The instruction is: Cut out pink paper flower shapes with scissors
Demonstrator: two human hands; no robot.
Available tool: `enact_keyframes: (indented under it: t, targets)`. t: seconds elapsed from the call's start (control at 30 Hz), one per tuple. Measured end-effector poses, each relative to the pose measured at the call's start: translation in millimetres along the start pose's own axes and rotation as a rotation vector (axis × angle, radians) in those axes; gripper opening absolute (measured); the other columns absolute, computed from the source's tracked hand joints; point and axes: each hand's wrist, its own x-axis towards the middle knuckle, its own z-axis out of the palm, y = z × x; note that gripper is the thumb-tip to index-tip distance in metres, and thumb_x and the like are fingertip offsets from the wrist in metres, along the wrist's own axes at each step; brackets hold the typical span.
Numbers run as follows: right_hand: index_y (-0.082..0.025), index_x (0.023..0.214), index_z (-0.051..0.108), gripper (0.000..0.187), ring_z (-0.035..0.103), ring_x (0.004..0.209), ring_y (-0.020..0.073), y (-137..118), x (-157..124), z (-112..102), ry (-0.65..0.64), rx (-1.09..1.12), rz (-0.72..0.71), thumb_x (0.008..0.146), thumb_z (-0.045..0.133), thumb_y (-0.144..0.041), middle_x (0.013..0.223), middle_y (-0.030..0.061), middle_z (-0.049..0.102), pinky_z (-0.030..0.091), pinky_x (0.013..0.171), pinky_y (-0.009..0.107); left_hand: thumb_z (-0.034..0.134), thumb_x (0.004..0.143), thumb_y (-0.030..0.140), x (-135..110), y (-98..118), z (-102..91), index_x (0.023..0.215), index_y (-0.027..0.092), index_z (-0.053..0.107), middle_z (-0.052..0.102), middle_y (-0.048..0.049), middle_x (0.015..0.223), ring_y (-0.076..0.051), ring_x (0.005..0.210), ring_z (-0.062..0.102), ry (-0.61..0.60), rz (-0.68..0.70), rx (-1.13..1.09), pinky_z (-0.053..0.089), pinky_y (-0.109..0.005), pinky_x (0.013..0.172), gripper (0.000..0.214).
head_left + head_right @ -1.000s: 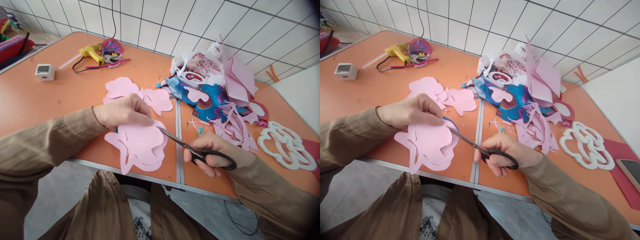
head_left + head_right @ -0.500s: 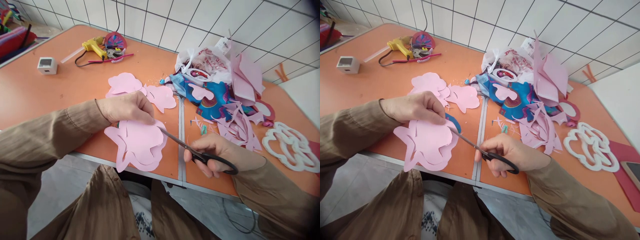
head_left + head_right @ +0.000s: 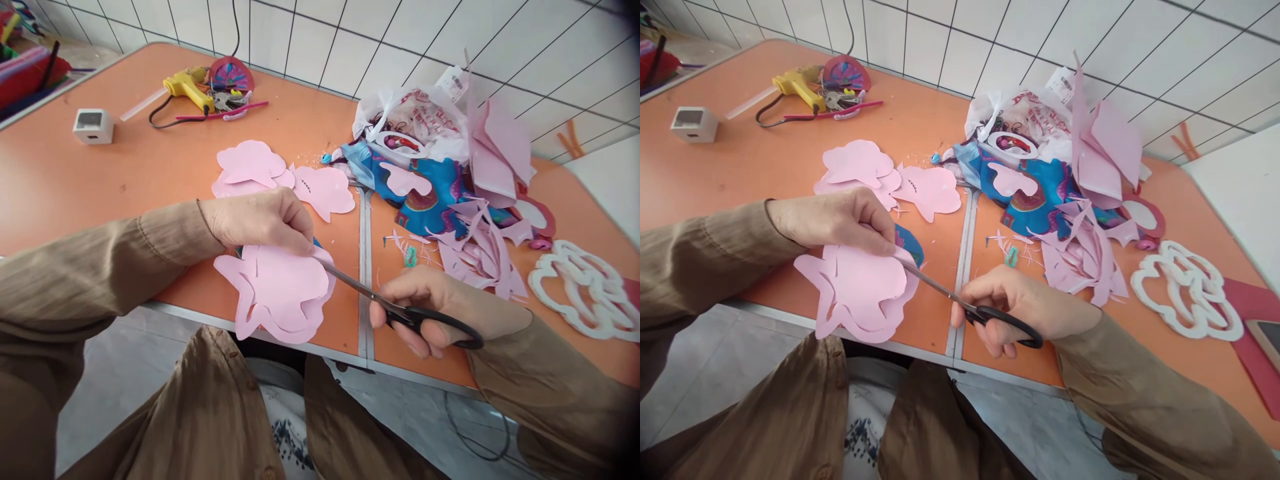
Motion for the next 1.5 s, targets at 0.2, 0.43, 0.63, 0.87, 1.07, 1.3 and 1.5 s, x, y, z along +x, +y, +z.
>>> enact_keyframes:
  t: [0.2, 0.43, 0.63, 0.87, 1.07, 1.3, 1.5]
  targets:
    - [-0.012, 0.095, 0.063, 0.054, 0.051, 0.038, 0.0076, 3.3, -0.4, -1.7, 0.001, 0.03, -0.072, 0.069, 0.077, -0.057, 0.054, 0.0, 0.064, 0.036, 0.035, 0.016, 0.066, 0.076, 0.019, 0.8, 0.6, -2.1, 0.055, 0.013, 0.057, 0.05, 0.002, 0.047, -0.006, 0.041, 0.044, 0.035, -0.017, 0.003, 0.026, -0.02, 0.039, 0.024]
    - [-0.012, 0.093, 0.065, 0.051, 0.048, 0.038, 0.0058, -8.8, -3.4, 5.5, 0.053, -0.017, -0.051, 0.071, 0.076, -0.057, 0.052, -0.0016, 0.062, 0.034, 0.037, 0.015, 0.064, 0.076, 0.018, 0.3, 1.3, -0.5, 0.055, 0.013, 0.058, 0.053, 0.0013, 0.048, -0.006, 0.041, 0.045, 0.034, -0.022, -0.008, 0.028, -0.019, 0.038, 0.023]
    - [-0.012, 0.092, 0.066, 0.052, 0.047, 0.035, 0.0054, -3.4, -2.1, 3.3, 0.045, -0.002, -0.08, 0.071, 0.077, -0.058, 0.05, -0.0017, 0.062, 0.033, 0.034, 0.014, 0.064, 0.078, 0.019, 0.5, 2.4, 0.2, 0.055, 0.013, 0.06, 0.053, 0.001, 0.048, -0.006, 0.041, 0.043, 0.042, -0.02, 0.033, 0.026, -0.019, 0.038, 0.024]
    - [-0.012, 0.091, 0.066, 0.058, 0.046, 0.034, 0.0054, -3.5, -1.2, 4.7, 0.067, 0.008, -0.052, 0.067, 0.077, -0.064, 0.049, -0.0009, 0.061, 0.032, 0.033, 0.014, 0.068, 0.078, 0.025, 0.4, -0.5, -0.6, 0.057, 0.013, 0.063, 0.054, 0.0002, 0.05, -0.006, 0.042, 0.044, -0.007, -0.035, -0.001, 0.026, -0.02, 0.039, 0.026]
    - [-0.012, 0.093, 0.066, 0.064, 0.05, 0.035, 0.0065, -6.4, 1.8, 5.4, 0.02, 0.022, -0.056, 0.063, 0.078, -0.067, 0.051, 0.0001, 0.063, 0.035, 0.034, 0.014, 0.069, 0.077, 0.021, 0.8, -0.4, -1.2, 0.056, 0.013, 0.059, 0.055, -0.0005, 0.051, -0.007, 0.044, 0.044, 0.025, -0.055, -0.025, 0.026, -0.022, 0.04, 0.025]
    - [-0.012, 0.092, 0.065, 0.061, 0.05, 0.036, 0.0068, -5.3, 0.6, 4.3, 0.002, 0.021, -0.039, 0.063, 0.079, -0.064, 0.051, -0.0003, 0.063, 0.033, 0.034, 0.014, 0.065, 0.08, 0.022, -1.4, -1.1, 1.5, 0.066, 0.011, 0.066, 0.057, -0.0009, 0.054, -0.008, 0.045, 0.044, -0.021, -0.099, -0.11, 0.029, -0.022, 0.042, 0.019]
    - [-0.012, 0.094, 0.065, 0.054, 0.05, 0.036, 0.0072, 2.5, -1.0, -2.0, -0.028, 0.007, 0.016, 0.066, 0.08, -0.056, 0.052, 0.0004, 0.063, 0.034, 0.034, 0.015, 0.066, 0.077, 0.021, 2.1, -6.3, 1.1, 0.062, 0.012, 0.067, 0.061, -0.0014, 0.057, -0.008, 0.045, 0.047, -0.088, -0.107, -0.142, 0.03, -0.021, 0.042, 0.018]
